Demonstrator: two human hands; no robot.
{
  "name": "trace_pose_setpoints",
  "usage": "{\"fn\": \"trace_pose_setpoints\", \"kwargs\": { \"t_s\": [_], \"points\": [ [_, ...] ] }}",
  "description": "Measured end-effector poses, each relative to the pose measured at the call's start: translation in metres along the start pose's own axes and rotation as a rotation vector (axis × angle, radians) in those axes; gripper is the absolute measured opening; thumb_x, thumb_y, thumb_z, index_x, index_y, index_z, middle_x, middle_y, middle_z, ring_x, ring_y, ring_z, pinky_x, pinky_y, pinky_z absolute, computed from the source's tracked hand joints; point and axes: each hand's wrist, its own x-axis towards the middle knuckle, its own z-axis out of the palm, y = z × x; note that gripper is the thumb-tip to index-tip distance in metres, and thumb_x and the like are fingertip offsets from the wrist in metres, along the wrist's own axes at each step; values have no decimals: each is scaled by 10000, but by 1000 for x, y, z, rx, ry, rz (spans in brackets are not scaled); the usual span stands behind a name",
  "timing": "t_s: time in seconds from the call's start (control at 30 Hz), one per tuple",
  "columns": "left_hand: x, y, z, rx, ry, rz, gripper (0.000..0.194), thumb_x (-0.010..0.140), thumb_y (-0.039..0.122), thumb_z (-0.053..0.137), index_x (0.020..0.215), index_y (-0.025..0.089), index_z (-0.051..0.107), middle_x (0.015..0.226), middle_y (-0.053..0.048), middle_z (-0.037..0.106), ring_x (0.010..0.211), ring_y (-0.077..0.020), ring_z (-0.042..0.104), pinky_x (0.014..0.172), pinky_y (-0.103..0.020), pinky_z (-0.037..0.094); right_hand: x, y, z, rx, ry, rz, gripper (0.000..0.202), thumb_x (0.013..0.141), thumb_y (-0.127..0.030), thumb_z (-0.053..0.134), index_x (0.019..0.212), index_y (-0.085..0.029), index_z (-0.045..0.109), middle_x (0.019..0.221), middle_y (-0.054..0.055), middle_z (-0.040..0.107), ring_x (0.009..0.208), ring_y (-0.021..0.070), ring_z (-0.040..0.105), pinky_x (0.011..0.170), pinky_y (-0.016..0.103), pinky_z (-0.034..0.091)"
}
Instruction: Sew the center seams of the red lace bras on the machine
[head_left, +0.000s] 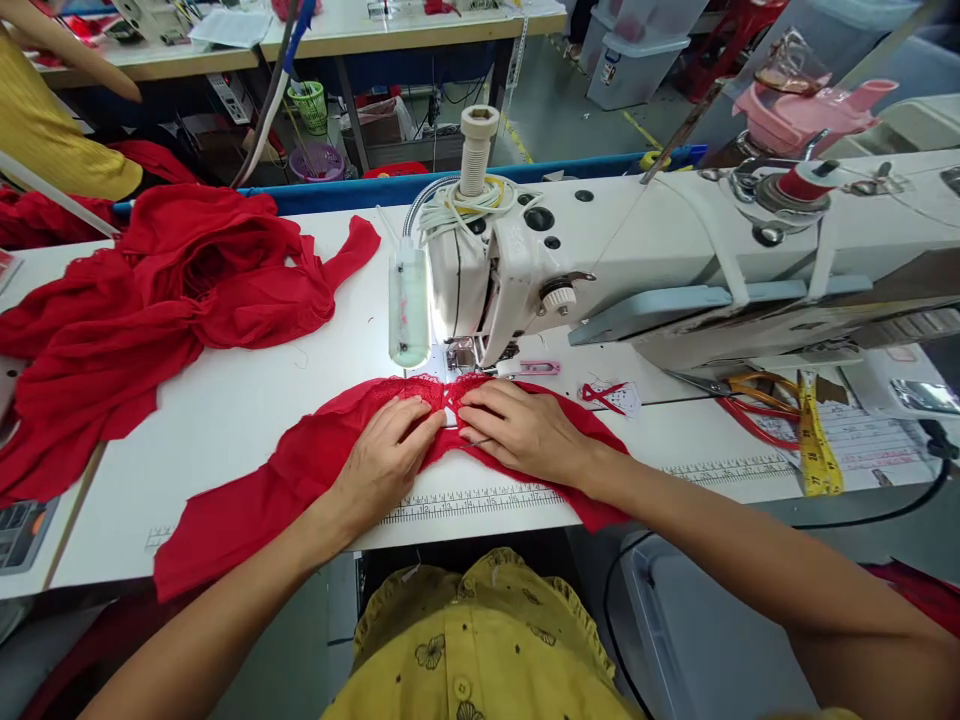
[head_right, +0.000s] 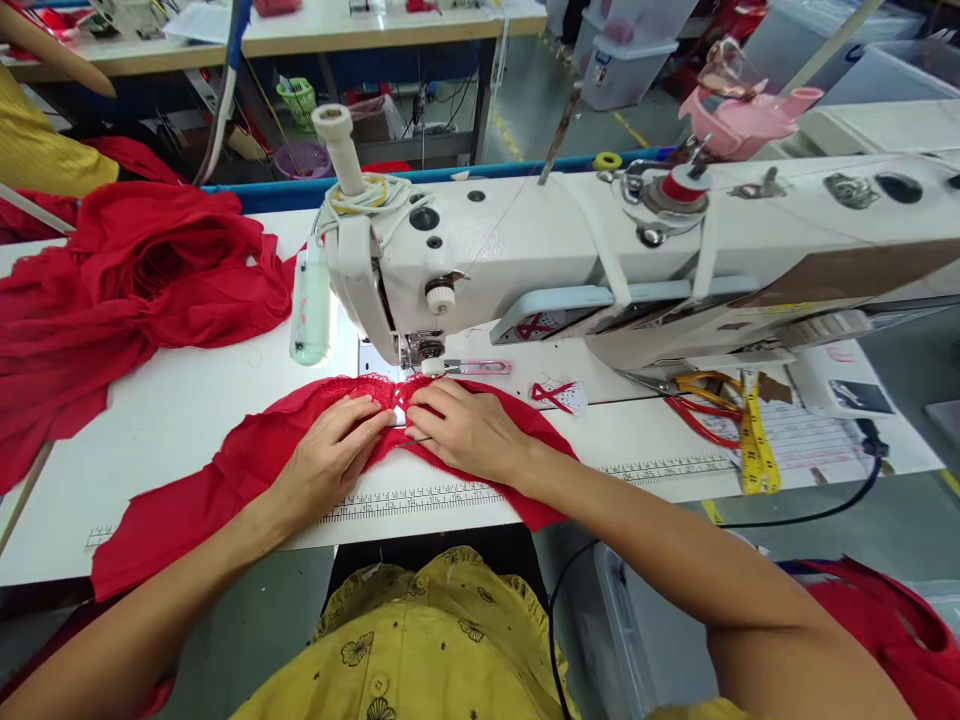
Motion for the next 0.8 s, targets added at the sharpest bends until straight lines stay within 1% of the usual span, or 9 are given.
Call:
{"fn": "trace_pose_setpoints", "kwargs": {
  "t_s": [0.13,0.2,0.3,0.37,0.4,0.53,0.63,0.7,0.8],
  "points": [
    [4,0,-5,69,-82,9,319,981,126,441,1237,161,628,1161,-149,667,1118,-265,617,961,-463,535,-3,-2,-3,6,-17,9,262,1022,-317,486,1085,-172,695,1118,92,708,1020,210,613,735,315,535],
    [5,-2,-5,106,-105,15,323,976,116,433,1230,150,629,1219,-170,656,1166,-285,604,980,-488,520,-3,-2,-3,28,-3,28,263,1021,-318,493,1110,-178,697,1141,90,708,1033,210,620,760,323,552],
    [4,-3,-4,126,-160,23,350,970,97,416,1260,155,604,1444,-188,539,1403,-332,440,1110,-578,416,-2,-2,0,9,17,36,308,1018,-361,501,1176,-171,684,1241,102,689,1104,232,611,812,353,574],
    [4,-3,-4,142,-221,-1,357,978,123,411,1288,169,583,1546,-175,442,1484,-365,320,1133,-649,356,-3,-3,2,-36,7,27,356,1008,-408,515,1197,-153,676,1291,113,671,1139,251,600,826,372,583],
    [4,-2,-4,159,-250,-22,361,984,140,408,1302,176,574,1568,-171,414,1491,-383,301,1116,-680,352,-5,-4,3,-55,5,26,373,1001,-421,524,1200,-142,673,1301,116,667,1149,258,595,835,379,586],
    [4,1,-2,215,-298,-60,372,974,152,417,1312,172,572,1593,-182,366,1469,-435,321,1040,-726,386,-7,-8,3,-56,12,55,349,1002,-362,536,1242,-140,656,1283,112,674,1165,253,583,891,376,570],
    [3,3,0,214,-280,-64,381,957,140,440,1310,177,578,1584,-183,382,1468,-431,325,1057,-716,377,-6,-8,3,-71,0,123,344,1015,-372,506,1258,-180,654,1270,110,672,1071,234,606,792,350,568],
    [2,5,0,219,-270,-72,393,953,130,441,1322,173,570,1576,-184,397,1464,-425,336,1068,-714,370,-6,-6,3,-110,-22,132,358,1019,-407,489,1245,-190,662,1284,109,664,1028,231,610,722,336,552],
    [3,8,-2,224,-273,-81,385,964,133,433,1325,160,564,1565,-178,418,1448,-426,360,1056,-711,391,-7,-2,1,-82,-46,105,346,1018,-402,494,1228,-190,671,1287,105,665,1038,227,615,733,328,547]
  ]
}}
